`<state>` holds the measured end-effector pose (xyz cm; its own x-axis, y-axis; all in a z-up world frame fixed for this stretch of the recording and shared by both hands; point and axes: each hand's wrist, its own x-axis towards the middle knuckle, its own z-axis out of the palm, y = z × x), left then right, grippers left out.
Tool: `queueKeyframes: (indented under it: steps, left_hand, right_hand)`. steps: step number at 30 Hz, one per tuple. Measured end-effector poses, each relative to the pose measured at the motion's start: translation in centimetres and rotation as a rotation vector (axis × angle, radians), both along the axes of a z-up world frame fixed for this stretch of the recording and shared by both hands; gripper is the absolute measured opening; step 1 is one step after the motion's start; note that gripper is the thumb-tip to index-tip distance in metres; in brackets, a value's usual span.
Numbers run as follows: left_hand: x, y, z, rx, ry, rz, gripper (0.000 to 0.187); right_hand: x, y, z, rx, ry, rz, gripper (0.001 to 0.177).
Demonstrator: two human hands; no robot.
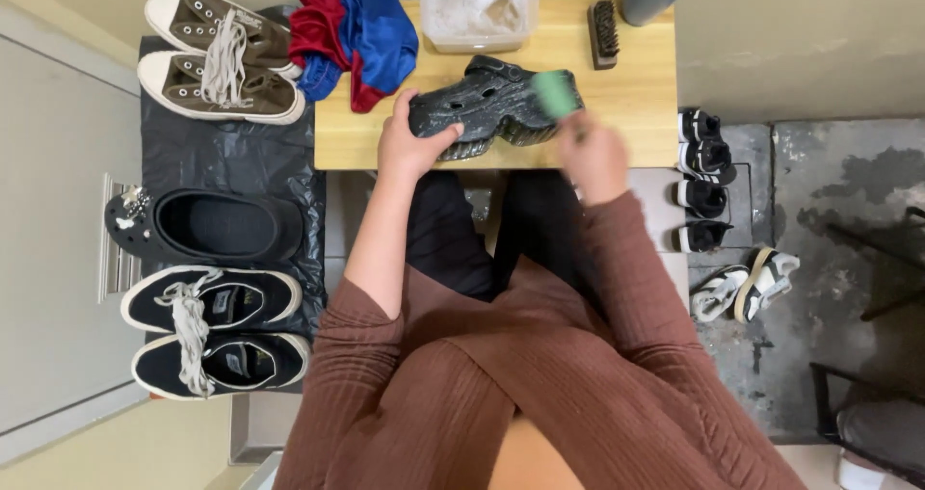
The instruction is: The person is cleaning the interior and exterior of a black clog shoe using a small brush and soapy water on a repair bench.
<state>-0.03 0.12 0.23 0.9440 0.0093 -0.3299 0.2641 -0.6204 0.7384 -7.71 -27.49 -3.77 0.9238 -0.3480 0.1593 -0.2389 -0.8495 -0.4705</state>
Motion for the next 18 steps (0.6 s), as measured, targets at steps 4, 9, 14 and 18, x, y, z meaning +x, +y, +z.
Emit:
queueKeyframes:
  steps: [4,9,14,18]
  left_hand:
    - [-0.4,0.1,-0.5,0.01,-0.011,-0.01,0.094]
    - [0.0,0.1,-1.1,0.004,-0.046,-0.017,0.095]
    - [-0.3,0.2,1.6,-0.03,-0.016,-0.065,0.087]
    - [0.0,0.2,1.0,-0.028,-0.047,-0.051,0.088]
  right_hand:
    - [-0.1,-1.3,-1.4,0.051,-0.034,-0.09,0.022]
    - [-2.1,0.8,1.6,0.028,0.001,0.113,0.03]
    - [0.6,-3.3,-1.8,-0.053,-0.107,0.057,0.025]
    - [-2.0,0.9,2.9,0.133,-0.085,0.384,0.022]
